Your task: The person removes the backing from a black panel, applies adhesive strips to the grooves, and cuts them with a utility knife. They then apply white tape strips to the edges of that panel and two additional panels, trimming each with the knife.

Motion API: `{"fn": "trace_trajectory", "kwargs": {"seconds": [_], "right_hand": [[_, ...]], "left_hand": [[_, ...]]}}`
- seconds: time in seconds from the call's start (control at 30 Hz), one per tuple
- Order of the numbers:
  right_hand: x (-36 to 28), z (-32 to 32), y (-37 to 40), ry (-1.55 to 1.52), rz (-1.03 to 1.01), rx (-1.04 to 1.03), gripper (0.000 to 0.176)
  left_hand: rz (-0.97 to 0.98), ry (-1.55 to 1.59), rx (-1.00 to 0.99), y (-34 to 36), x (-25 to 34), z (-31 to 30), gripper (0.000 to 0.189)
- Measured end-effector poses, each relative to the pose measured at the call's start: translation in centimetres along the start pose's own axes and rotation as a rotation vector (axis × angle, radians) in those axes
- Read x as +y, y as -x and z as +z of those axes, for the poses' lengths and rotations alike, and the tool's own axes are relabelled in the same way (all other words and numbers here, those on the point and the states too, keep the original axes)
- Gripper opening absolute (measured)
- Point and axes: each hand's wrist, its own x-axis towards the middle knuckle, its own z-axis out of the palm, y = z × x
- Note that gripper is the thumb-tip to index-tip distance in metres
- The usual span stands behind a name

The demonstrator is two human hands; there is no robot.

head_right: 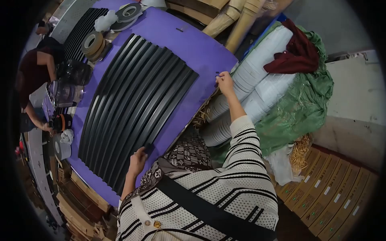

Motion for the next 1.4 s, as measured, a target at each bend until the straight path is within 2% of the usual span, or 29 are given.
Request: {"fn": "trace_trajectory", "kwargs": {"seconds": [0.03,0.07,0.13,0.2,0.23,0.3,0.37,0.43,0.47,0.5,0.53,0.57,0.6,0.63,0.67,0.7,0.73,0.77,0.8,0.83,0.87,0.93,1.0,1.07,1.1,1.17,1.2,1.23,1.4], "right_hand": [[0.5,-0.1,-0.7,0.079,0.072,0.022,0.016],[0.9,-0.4,-1.5,0.163,0.144,0.049,0.017],[1.2,-0.7,-2.8,0.232,0.124,-0.034,0.017],[-0.4,-0.6,-3.6,0.606,0.273,-0.202,0.024],[-2.0,-0.3,-3.7,0.619,0.264,-0.201,0.024],[-5.4,-0.1,-3.1,1.127,0.273,-0.233,0.038],[-7.8,-0.6,-2.6,1.194,0.295,-0.18,0.044],[-8.3,-0.6,-2.8,1.244,0.264,-0.047,0.051],[-8.3,-0.9,-3.5,1.232,0.201,0.034,0.052],[-9.7,-1.0,-3.5,1.166,0.113,0.079,0.047],[-8.4,-1.4,-4.3,1.01,-0.14,0.095,0.039],[-8.2,-0.6,-4.6,0.8,-0.295,0.12,0.032],[-9.1,1.3,-3.6,0.483,-0.321,0.067,0.025],[-7.8,3.5,-3.5,0.331,-0.366,0.011,0.017],[-7.3,6.0,-2.9,0.167,-0.38,-0.091,0.011],[-4.1,8.9,-3.7,0.05,-0.286,-0.262,0.009],[-3.5,13.1,-1.8,-0.011,-0.367,-0.342,0.006],[-9.1,16.4,4.5,-0.144,-0.361,-0.523,0.005],[-10.0,19.9,7.5,-0.166,-0.277,-0.71,0.006],[-13.0,23.2,11.2,-0.136,-0.415,-0.885,0.008],[-18.7,24.4,15.6,-0.141,-0.377,-1.147,0.009],[-30.8,24.2,22.1,-0.126,-1.055,-1.236,0.013],[-40.2,21.5,26.9,-0.445,-1.467,-1.12,0.008],[-47.2,16.9,29.4,-0.517,-1.941,-0.984,0.003],[-49.2,15.0,29.9,-0.544,-2.085,-0.906,0.004],[-50.7,12.7,30.6,-0.559,-2.223,-0.775,0.005],[-51.0,12.2,30.5,-0.529,-2.243,-0.738,0.006],[-51.1,11.9,30.2,-0.494,-2.254,-0.716,0.007],[-49.9,12.5,28.0,-0.444,-2.238,-0.652,0.012]], "left_hand": [[-0.111,0.096,0.092,1.1,-0.2,-0.3,0.033],[-0.118,0.117,0.102,2.1,-1.0,0.0,0.033],[-0.251,0.184,0.27,4.4,-2.7,1.2,0.031],[-0.283,0.236,0.316,6.8,-4.3,2.8,0.03],[-0.314,0.262,0.355,7.8,-5.1,3.3,0.029],[-0.336,0.255,0.353,9.6,-6.6,4.0,0.028],[-0.358,0.247,0.352,11.6,-8.3,4.9,0.028],[-0.401,0.259,0.496,14.5,-10.8,5.9,0.028],[-0.526,0.287,0.489,16.2,-12.8,6.5,0.027],[-0.547,0.289,0.527,16.8,-13.6,6.5,0.027],[-0.641,0.207,0.468,18.0,-14.2,6.2,0.026],[-0.772,0.126,0.439,20.1,-15.2,5.7,0.025],[-0.693,0.105,0.614,21.0,-17.1,6.8,0.025],[-0.67,0.144,0.728,20.8,-16.0,5.9,0.029],[-0.701,0.046,0.771,20.0,-16.9,6.0,0.033],[-0.681,0.084,0.925,18.4,-16.1,5.2,0.033],[-0.678,0.001,1.03,16.9,-17.2,5.7,0.037],[-0.692,-0.027,1.063,15.6,-15.9,4.7,0.037],[-0.674,0.064,1.105,14.4,-15.8,4.4,0.038],[-0.632,0.041,1.139,13.4,-15.9,4.3,0.039],[-0.647,0.112,1.114,13.0,-15.3,3.9,0.04],[-0.646,0.123,1.152,12.7,-14.7,4.0,0.04],[-0.661,0.138,1.155,12.7,-14.7,4.3,0.042],[-0.675,0.133,1.197,13.3,-16.4,5.3,0.043],[-0.678,0.087,1.26,14.0,-16.4,5.3,0.043],[-0.754,0.035,1.302,15.3,-17.5,5.7,0.041],[-0.837,0.086,1.24,15.9,-18.5,5.6,0.042],[-0.854,0.096,1.307,16.2,-19.5,6.1,0.041],[-1.133,0.182,1.308,17.6,-21.8,6.2,0.041]]}}
